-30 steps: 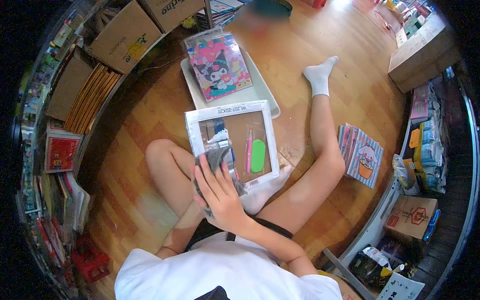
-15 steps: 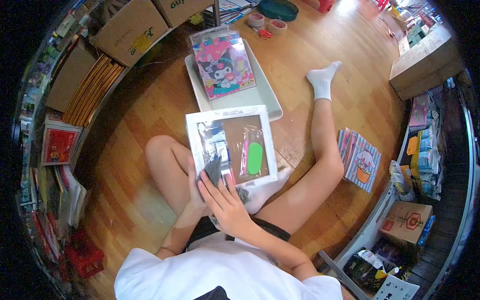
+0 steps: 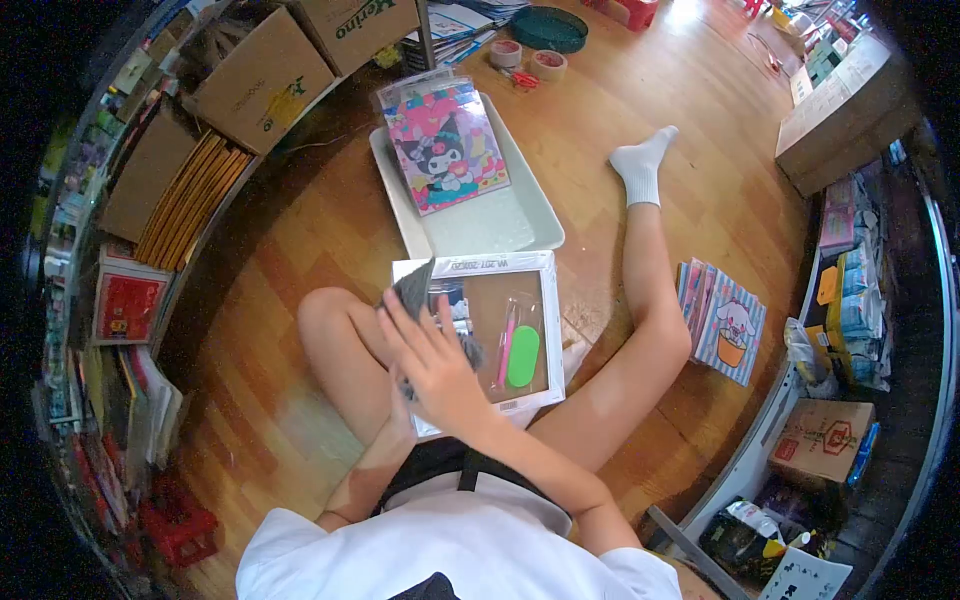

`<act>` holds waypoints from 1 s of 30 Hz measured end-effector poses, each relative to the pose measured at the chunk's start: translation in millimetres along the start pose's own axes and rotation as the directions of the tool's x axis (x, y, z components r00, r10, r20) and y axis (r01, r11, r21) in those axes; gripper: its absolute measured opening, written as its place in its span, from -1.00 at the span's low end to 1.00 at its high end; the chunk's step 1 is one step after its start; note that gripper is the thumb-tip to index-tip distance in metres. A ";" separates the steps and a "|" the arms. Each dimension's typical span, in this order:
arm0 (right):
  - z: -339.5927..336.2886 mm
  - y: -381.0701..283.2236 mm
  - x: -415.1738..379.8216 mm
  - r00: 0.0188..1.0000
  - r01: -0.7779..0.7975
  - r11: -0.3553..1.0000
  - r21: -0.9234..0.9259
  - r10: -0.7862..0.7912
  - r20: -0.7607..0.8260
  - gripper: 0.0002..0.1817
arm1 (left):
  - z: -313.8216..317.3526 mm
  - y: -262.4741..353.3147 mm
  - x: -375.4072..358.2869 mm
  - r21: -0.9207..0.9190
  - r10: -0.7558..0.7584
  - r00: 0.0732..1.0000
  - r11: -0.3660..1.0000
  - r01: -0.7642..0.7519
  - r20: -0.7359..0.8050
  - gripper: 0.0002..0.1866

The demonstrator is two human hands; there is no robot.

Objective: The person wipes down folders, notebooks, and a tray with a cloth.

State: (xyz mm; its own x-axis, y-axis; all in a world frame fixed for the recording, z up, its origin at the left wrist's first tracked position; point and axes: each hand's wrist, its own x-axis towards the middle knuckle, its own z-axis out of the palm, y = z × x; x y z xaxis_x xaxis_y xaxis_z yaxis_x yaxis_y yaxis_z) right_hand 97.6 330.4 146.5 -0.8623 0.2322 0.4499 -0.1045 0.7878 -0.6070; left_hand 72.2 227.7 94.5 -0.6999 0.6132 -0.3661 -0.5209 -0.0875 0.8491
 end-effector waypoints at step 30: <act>-24.7 66.9 -36.5 0.917 -0.370 0.908 -0.198 0.322 -0.236 -0.15 | -25.1 28.7 27.5 -0.419 -0.065 0.958 0.890 0.183 0.280 -0.20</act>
State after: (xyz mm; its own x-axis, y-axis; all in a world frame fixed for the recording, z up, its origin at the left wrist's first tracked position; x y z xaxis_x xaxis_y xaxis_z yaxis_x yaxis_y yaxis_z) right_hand 134.3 388.7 105.7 -0.7073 0.6015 0.3713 0.3223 0.7419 -0.5879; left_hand 25.8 222.3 99.3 -0.4997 0.8127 -0.2996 -0.7959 -0.2943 0.5291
